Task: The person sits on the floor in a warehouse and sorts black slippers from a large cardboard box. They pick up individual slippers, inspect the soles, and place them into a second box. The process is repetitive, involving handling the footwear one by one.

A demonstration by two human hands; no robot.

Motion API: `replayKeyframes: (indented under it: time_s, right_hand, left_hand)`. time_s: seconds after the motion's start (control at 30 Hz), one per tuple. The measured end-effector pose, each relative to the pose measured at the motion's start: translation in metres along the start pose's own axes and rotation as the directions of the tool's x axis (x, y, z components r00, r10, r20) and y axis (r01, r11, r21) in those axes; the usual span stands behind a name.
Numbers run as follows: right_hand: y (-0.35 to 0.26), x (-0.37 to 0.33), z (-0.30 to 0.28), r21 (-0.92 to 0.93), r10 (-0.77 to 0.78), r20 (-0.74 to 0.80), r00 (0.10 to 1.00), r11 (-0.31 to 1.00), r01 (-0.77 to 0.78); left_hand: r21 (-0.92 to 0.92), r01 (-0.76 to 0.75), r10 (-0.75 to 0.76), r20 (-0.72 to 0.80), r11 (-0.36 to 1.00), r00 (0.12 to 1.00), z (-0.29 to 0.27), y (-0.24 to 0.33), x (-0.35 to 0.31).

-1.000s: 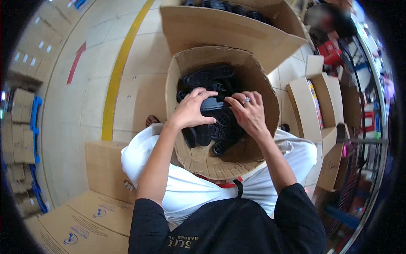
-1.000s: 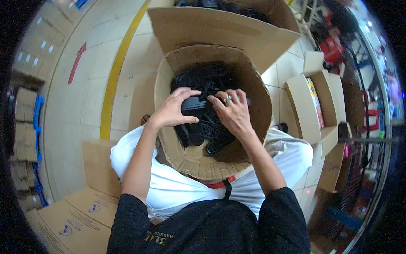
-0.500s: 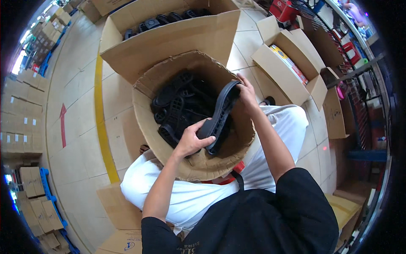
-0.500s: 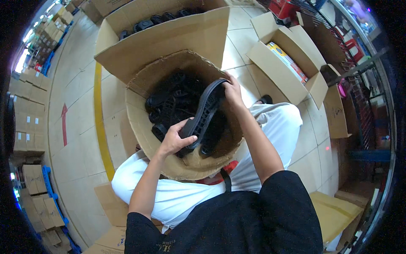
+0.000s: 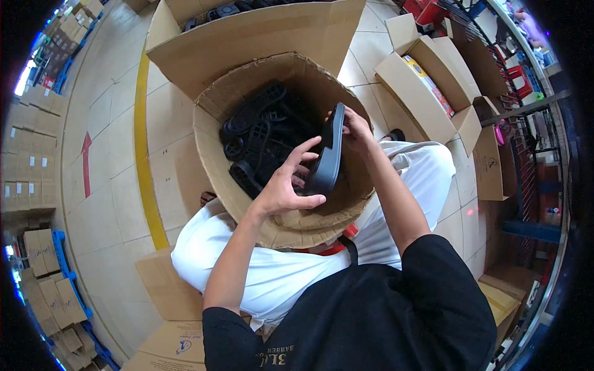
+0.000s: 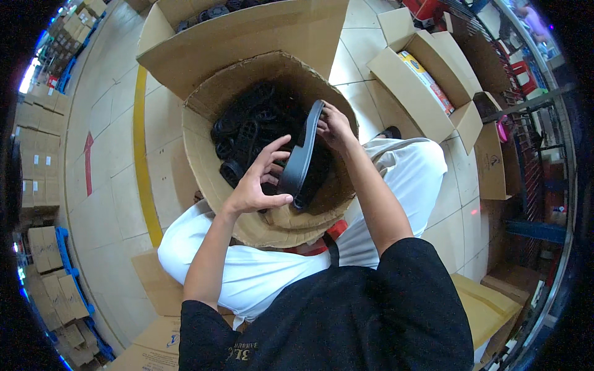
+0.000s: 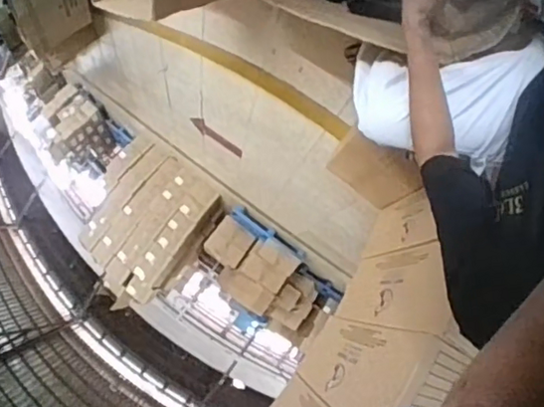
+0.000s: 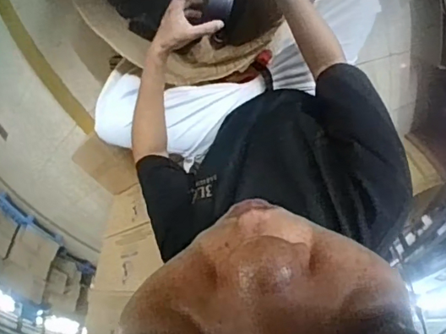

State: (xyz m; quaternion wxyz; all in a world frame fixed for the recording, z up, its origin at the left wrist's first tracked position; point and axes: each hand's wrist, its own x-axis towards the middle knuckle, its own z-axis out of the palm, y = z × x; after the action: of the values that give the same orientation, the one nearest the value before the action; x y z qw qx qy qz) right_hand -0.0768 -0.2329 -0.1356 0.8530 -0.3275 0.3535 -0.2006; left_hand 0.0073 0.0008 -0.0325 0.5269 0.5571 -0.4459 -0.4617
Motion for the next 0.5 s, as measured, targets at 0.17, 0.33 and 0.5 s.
replayKeyframes:
  time_s: [0.17, 0.33, 0.5]
  right_hand:
    - [0.042, -0.014, 0.006, -0.207, 0.267, -0.142, 0.953, 0.934, -0.292]
    - [0.055, -0.038, -0.01, -0.051, 0.404, 0.146, 0.903, 0.915, -0.401]
    - [0.028, -0.063, 0.052, -0.126, 0.396, -0.007, 0.918, 0.911, -0.394]
  left_hand:
    - [-0.32, -0.09, 0.071, -0.069, 0.943, 0.995, -0.016, -0.008, 0.0]
    - [-0.669, 0.0, -0.329, -0.366, 0.744, 0.871, -0.05, 0.002, -0.007]
    - [-0.66, 0.041, -0.327, -0.317, 0.75, 0.891, -0.078, -0.006, -0.022]
